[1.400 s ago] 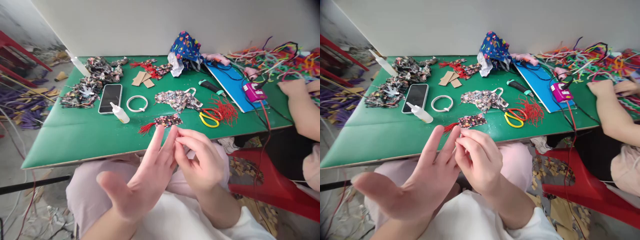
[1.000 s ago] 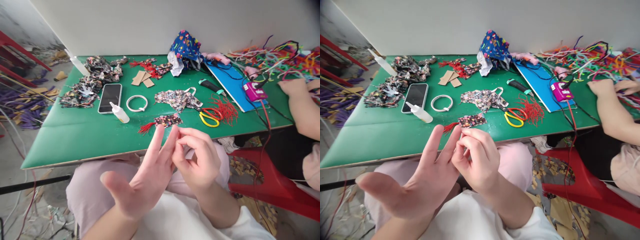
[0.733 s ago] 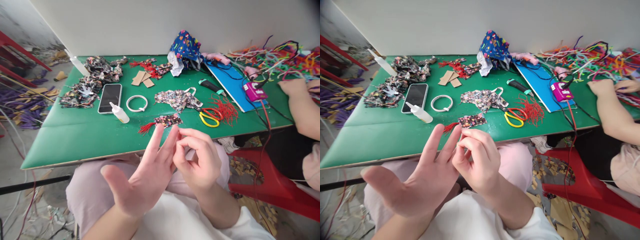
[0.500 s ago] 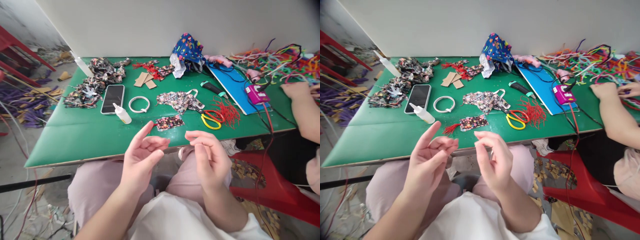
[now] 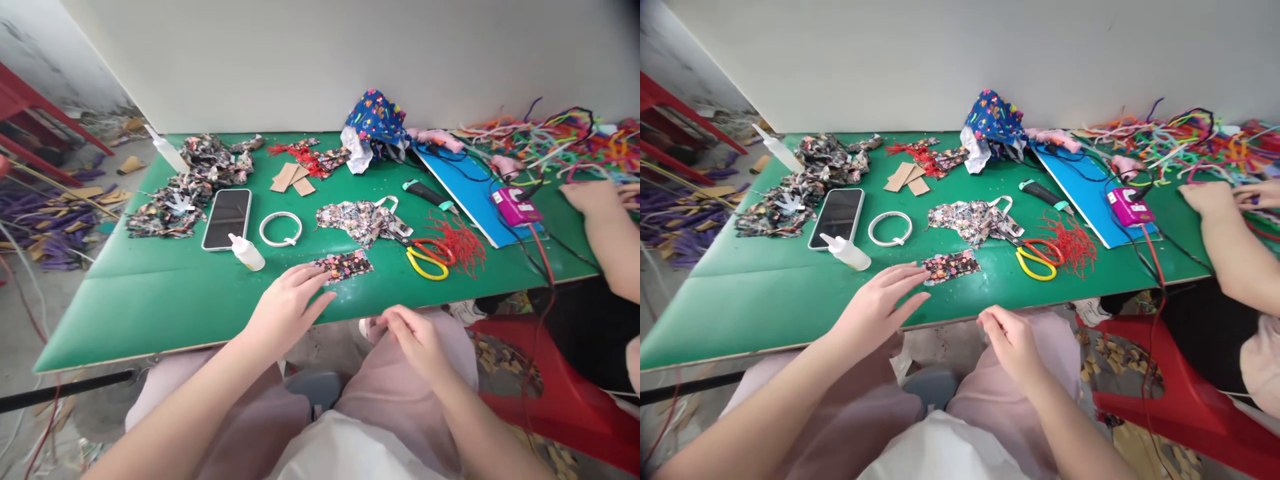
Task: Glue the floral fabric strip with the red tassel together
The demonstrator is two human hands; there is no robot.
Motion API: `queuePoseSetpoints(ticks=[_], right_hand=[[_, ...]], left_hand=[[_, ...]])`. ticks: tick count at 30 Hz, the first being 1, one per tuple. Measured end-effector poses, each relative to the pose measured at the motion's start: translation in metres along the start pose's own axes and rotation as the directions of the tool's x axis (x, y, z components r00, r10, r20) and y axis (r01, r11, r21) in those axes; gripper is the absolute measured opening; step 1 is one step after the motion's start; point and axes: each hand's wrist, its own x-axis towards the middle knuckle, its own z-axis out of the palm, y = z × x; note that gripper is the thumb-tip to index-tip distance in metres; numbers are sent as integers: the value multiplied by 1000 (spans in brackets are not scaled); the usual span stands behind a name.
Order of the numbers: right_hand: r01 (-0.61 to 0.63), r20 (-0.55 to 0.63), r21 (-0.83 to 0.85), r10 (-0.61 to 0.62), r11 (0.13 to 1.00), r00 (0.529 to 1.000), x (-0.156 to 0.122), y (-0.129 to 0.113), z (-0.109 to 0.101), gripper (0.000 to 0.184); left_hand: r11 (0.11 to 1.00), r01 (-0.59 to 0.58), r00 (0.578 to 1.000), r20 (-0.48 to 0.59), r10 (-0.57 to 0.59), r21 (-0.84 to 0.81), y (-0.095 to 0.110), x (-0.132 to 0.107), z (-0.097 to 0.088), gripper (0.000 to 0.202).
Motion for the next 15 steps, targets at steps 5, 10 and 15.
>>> queuePoseSetpoints(ticks=[5, 10, 15], right_hand=[[270, 38, -222, -268, 937, 963, 50, -2, 1, 33], [504, 441, -521, -289, 689, 850, 83, 9, 15, 66], [511, 515, -578, -201, 637, 833, 84, 19, 18, 70]], left_hand=[[968, -157, 984, 115, 136, 195, 2, 20, 29, 54], [959, -140, 975, 205, 89, 246, -3, 15, 52, 76], [951, -152, 964, 252, 82, 270, -5, 14, 53, 82]])
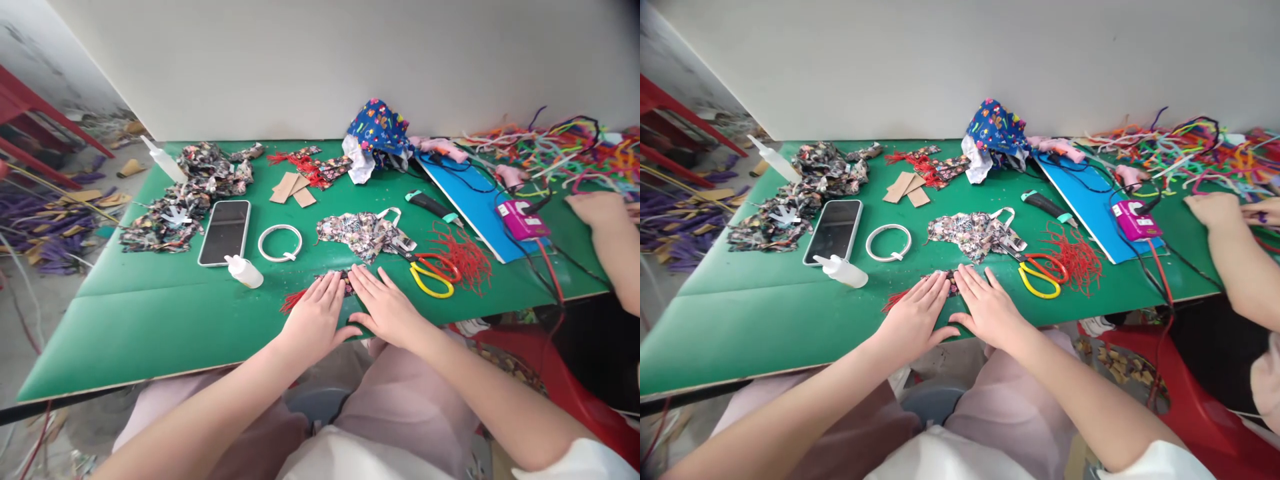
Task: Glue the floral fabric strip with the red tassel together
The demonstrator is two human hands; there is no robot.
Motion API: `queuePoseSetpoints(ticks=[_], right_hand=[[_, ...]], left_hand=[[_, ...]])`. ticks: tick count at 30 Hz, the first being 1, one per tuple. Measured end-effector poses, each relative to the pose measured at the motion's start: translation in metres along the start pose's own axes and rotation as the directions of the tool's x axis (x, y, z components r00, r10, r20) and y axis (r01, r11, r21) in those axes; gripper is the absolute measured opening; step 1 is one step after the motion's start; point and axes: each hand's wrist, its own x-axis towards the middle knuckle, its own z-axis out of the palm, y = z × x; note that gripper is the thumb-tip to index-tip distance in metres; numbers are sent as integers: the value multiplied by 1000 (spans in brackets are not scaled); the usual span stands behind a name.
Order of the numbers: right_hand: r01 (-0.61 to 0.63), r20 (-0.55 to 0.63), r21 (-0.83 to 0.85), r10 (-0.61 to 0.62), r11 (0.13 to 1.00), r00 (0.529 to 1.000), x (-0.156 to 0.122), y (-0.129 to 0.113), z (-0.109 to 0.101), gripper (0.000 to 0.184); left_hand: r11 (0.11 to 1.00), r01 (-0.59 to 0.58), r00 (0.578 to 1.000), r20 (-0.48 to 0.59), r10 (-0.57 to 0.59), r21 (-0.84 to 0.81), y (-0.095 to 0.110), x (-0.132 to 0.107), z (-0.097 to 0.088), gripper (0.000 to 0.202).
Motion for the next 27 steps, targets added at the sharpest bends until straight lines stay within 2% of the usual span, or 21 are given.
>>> queuePoseSetpoints(ticks=[7, 12, 16, 18, 22, 27], right_hand=[[-39, -8, -13, 38, 999, 999, 0, -5, -4, 73], [-33, -31, -20, 33, 999, 999, -1, -15, -7, 77], [-20, -19, -8, 20, 1000, 1000, -1, -19, -6, 67], [-24, -14, 2, 24, 1000, 1000, 0, -19, -7, 61], [-37, -18, 23, 38, 999, 999, 2, -19, -8, 58], [-61, -52, 39, 63, 997, 997, 3, -21, -5, 58]], left_hand=[[999, 20, 999, 29, -21, 34, 2, -8, -7, 77], [992, 101, 995, -32, -99, 72, -2, -25, -7, 82], [991, 129, 990, -61, -126, 37, -6, -31, -7, 81], [987, 162, 982, -102, -160, 10, -11, -31, -8, 75], [960, 280, 946, -167, -277, -4, -23, -31, -8, 41], [950, 309, 932, -190, -310, -34, -29, -28, -12, 30]])
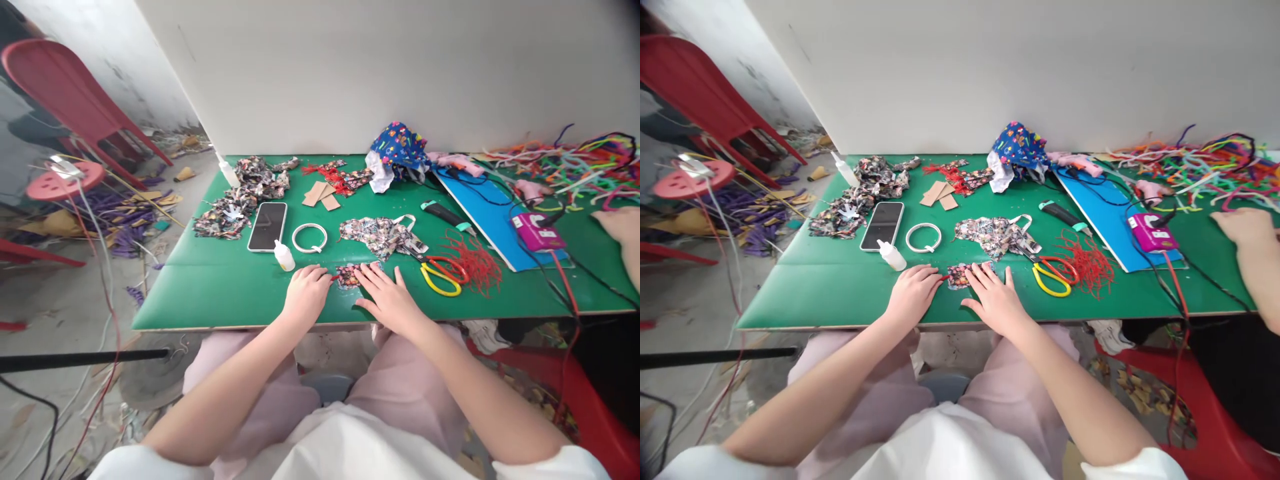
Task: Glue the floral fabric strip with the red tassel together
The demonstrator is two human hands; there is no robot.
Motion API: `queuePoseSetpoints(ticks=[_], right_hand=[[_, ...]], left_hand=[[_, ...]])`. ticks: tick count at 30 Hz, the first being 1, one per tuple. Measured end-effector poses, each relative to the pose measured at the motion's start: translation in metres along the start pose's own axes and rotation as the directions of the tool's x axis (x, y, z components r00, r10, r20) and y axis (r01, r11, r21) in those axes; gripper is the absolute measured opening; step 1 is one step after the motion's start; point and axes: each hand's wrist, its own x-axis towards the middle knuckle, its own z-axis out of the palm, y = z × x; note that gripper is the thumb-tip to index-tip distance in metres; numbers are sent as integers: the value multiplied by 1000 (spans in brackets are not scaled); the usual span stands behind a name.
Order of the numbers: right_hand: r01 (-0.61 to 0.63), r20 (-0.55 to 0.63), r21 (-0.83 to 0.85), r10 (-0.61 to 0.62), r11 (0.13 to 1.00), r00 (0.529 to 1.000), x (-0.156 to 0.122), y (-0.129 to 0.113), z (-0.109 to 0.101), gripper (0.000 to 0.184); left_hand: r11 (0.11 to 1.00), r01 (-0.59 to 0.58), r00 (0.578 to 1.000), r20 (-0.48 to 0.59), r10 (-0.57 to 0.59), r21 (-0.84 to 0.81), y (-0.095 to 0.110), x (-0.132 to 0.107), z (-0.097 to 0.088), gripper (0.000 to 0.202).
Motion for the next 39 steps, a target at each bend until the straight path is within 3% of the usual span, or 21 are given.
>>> queuePoseSetpoints(ticks=[13, 18, 22, 30, 35, 39], right_hand=[[-33, -154, 64, 42, 997, 987, 16, -3, 5, 52], [-37, -182, 110, 57, 993, 982, 19, -3, 7, 49], [-43, -217, 148, 75, 988, 973, 16, 3, 6, 45], [-78, -375, 226, 161, 971, 913, 9, 26, 3, 36], [-60, -412, 259, 167, 964, 896, 8, 24, 8, 33], [-27, -394, 268, 135, 963, 909, 9, 17, 11, 34]], left_hand=[[993, 64, 997, 40, -61, -98, 6, 17, -16, 17], [991, 82, 996, 47, -77, -104, 1, 12, -13, 18], [992, 89, 996, 19, -88, -90, 0, 6, -5, 36], [993, 66, 998, 21, -64, -96, 2, 10, 3, 24], [988, 85, 996, 11, -84, -131, 4, 14, -1, 19], [978, 108, 994, 2, -109, -178, 5, 16, -6, 17]])
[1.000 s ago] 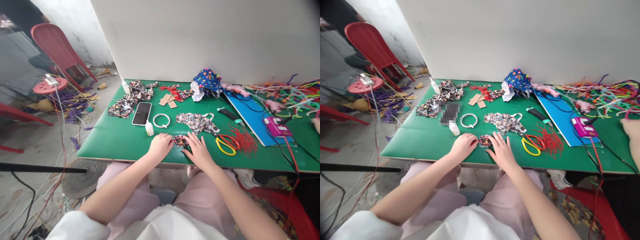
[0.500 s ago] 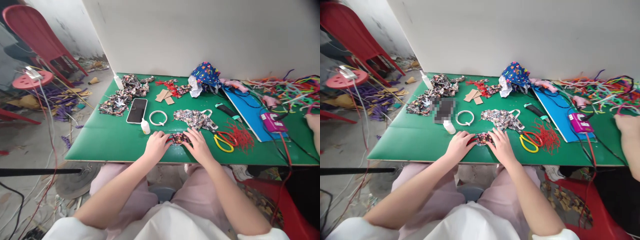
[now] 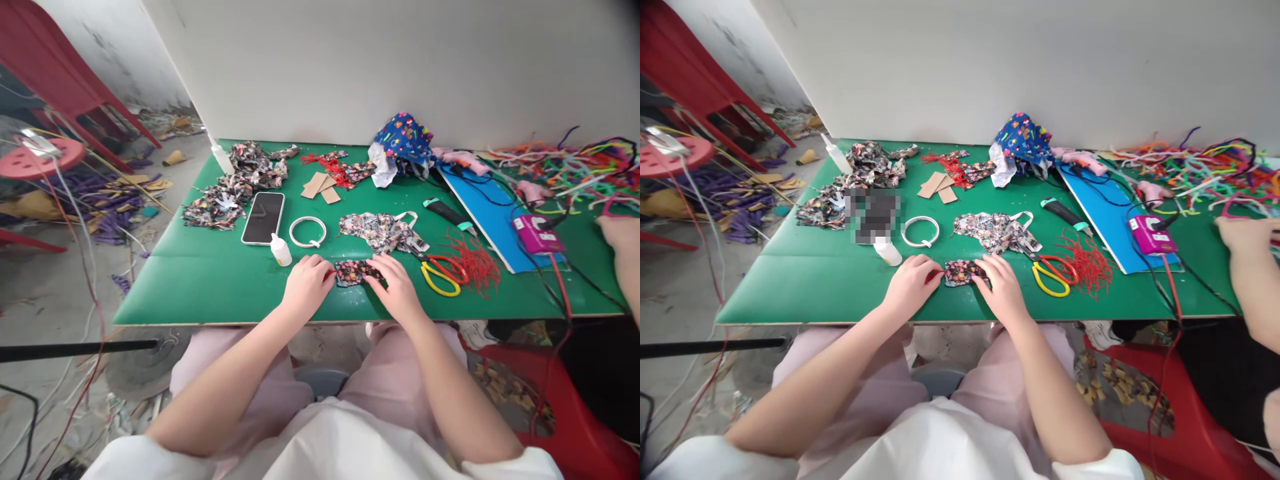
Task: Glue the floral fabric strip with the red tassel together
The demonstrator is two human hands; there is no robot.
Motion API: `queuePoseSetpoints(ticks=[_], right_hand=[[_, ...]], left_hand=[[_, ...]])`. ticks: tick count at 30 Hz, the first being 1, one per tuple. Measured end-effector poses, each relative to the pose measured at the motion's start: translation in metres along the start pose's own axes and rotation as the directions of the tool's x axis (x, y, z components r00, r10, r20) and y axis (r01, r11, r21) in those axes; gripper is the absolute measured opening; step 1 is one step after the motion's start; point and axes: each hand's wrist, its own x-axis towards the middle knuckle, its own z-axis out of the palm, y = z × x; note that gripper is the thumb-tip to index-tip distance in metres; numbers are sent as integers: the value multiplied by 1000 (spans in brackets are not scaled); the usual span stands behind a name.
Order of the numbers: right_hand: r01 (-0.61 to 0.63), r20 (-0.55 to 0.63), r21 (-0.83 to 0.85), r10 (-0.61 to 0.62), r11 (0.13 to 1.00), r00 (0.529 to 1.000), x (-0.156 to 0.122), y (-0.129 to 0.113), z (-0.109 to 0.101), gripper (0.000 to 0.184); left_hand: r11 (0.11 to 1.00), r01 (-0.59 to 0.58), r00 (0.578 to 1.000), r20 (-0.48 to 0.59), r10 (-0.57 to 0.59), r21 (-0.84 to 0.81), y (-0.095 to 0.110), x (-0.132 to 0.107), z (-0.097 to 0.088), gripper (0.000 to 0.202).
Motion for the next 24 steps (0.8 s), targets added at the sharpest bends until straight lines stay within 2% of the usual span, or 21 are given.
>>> queuePoseSetpoints(ticks=[4, 6, 11, 15, 19, 22, 24], right_hand=[[36, 59, 10, -36, 999, 998, 0, -4, 0, 49], [30, 63, 12, -31, 999, 998, 1, -3, 0, 50], [-16, 31, 46, 14, 999, 999, 8, -1, -2, 28], [-87, 53, 104, 81, 991, 995, 18, -3, -14, 18], [-200, 215, 193, 158, 961, 964, 33, -8, -37, 23], [-259, 443, 292, 110, 921, 890, 47, -12, -56, 22], [-287, 545, 339, 61, 896, 836, 57, -15, -66, 22]], left_hand=[[996, 28, 1000, -9, -29, -79, 3, 3, -7, 17], [991, 42, 999, -10, -43, -127, 6, 5, -11, 16], [966, 67, 998, 14, -65, -252, 17, 17, -26, 12], [933, 117, 993, 45, -108, -341, 18, 27, -35, 12], [889, 164, 985, 117, -125, -428, 7, 29, -42, 16], [851, 198, 979, 143, -146, -486, -2, 27, -49, 28], [816, 206, 977, 160, -140, -540, -4, 25, -55, 37]])
